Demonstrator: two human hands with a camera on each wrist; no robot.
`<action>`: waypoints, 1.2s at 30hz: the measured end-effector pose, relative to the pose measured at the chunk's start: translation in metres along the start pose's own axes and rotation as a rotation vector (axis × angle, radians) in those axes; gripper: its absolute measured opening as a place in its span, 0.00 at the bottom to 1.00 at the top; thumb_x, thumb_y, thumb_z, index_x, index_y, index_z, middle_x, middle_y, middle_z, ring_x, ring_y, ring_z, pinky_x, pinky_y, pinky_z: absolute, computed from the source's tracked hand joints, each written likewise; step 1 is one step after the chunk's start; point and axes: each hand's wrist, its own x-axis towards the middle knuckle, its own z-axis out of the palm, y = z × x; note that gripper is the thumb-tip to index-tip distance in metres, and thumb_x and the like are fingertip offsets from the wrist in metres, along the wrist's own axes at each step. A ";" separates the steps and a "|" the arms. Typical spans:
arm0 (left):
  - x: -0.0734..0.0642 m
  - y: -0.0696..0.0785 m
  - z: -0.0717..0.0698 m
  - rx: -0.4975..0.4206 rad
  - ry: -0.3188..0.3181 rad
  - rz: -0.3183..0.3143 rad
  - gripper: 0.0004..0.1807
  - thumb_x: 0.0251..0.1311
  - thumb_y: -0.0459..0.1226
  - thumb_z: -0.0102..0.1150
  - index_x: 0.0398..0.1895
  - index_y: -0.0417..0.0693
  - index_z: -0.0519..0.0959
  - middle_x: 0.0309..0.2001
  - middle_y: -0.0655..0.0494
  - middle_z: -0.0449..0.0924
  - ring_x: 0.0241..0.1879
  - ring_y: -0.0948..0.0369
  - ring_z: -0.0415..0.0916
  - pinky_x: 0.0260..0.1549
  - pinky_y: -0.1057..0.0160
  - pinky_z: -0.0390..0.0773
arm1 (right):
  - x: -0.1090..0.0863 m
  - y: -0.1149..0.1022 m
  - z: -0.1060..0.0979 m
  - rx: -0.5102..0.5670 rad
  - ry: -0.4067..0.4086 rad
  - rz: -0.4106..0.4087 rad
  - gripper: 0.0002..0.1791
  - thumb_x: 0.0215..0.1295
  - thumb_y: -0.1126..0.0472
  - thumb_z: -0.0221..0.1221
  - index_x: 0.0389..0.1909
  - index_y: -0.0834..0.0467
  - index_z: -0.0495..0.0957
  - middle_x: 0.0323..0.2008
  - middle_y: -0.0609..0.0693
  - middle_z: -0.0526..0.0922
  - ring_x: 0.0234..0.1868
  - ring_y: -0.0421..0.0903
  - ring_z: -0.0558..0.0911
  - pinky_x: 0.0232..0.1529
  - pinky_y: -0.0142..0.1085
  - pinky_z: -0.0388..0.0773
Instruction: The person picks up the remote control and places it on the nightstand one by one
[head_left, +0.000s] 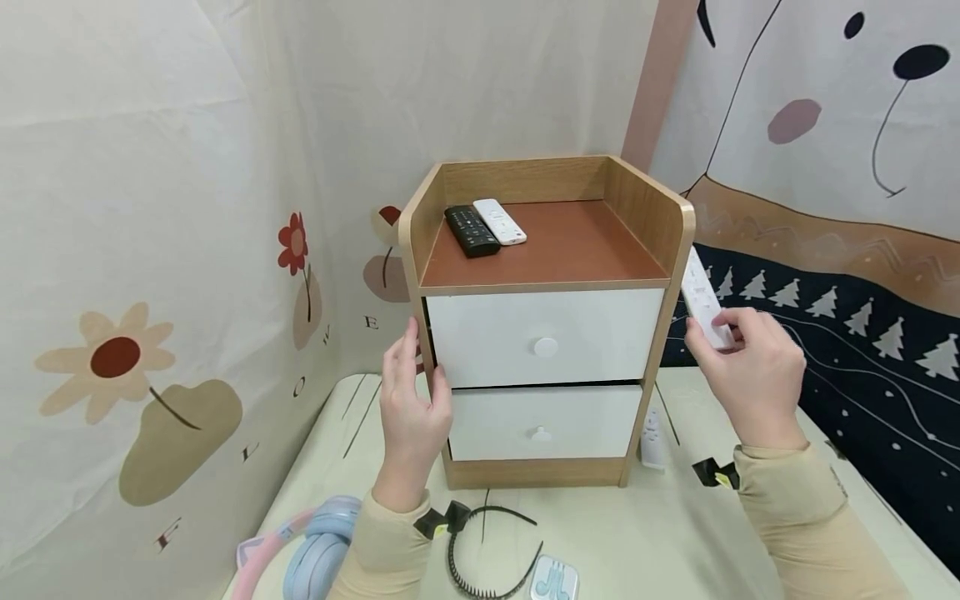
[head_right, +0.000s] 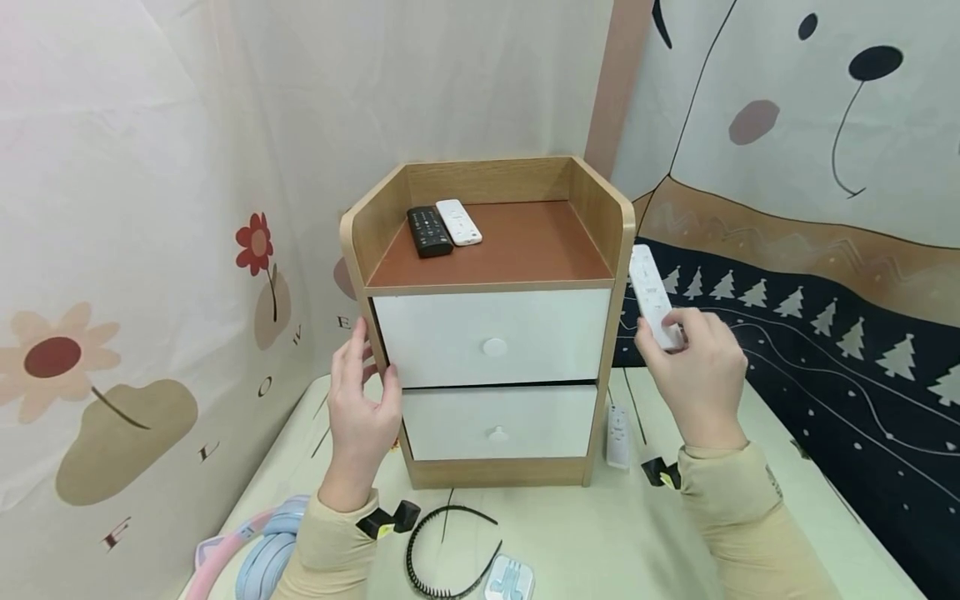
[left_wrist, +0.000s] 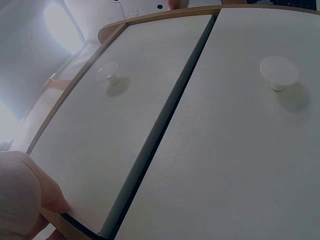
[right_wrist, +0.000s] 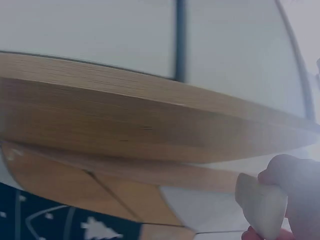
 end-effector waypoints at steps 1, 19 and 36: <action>0.000 0.000 0.000 -0.001 -0.001 0.001 0.41 0.67 0.22 0.60 0.85 0.40 0.66 0.66 0.32 0.77 0.62 0.43 0.79 0.53 0.51 0.88 | 0.005 -0.002 -0.003 -0.001 0.005 -0.010 0.18 0.67 0.56 0.71 0.41 0.69 0.84 0.32 0.67 0.86 0.29 0.62 0.86 0.37 0.06 0.56; 0.000 0.002 -0.001 -0.008 -0.008 0.000 0.41 0.68 0.22 0.60 0.85 0.40 0.65 0.67 0.31 0.76 0.64 0.42 0.79 0.54 0.45 0.88 | 0.064 -0.043 -0.033 0.122 0.275 -0.022 0.29 0.71 0.48 0.69 0.37 0.75 0.81 0.50 0.68 0.92 0.41 0.47 0.87 0.46 0.10 0.67; 0.000 0.004 -0.001 0.000 -0.012 -0.017 0.41 0.68 0.23 0.60 0.85 0.41 0.65 0.67 0.31 0.76 0.65 0.43 0.79 0.56 0.51 0.87 | 0.060 -0.099 -0.008 0.201 0.199 -0.282 0.20 0.63 0.56 0.74 0.30 0.70 0.80 0.46 0.65 0.94 0.41 0.65 0.88 0.36 0.40 0.72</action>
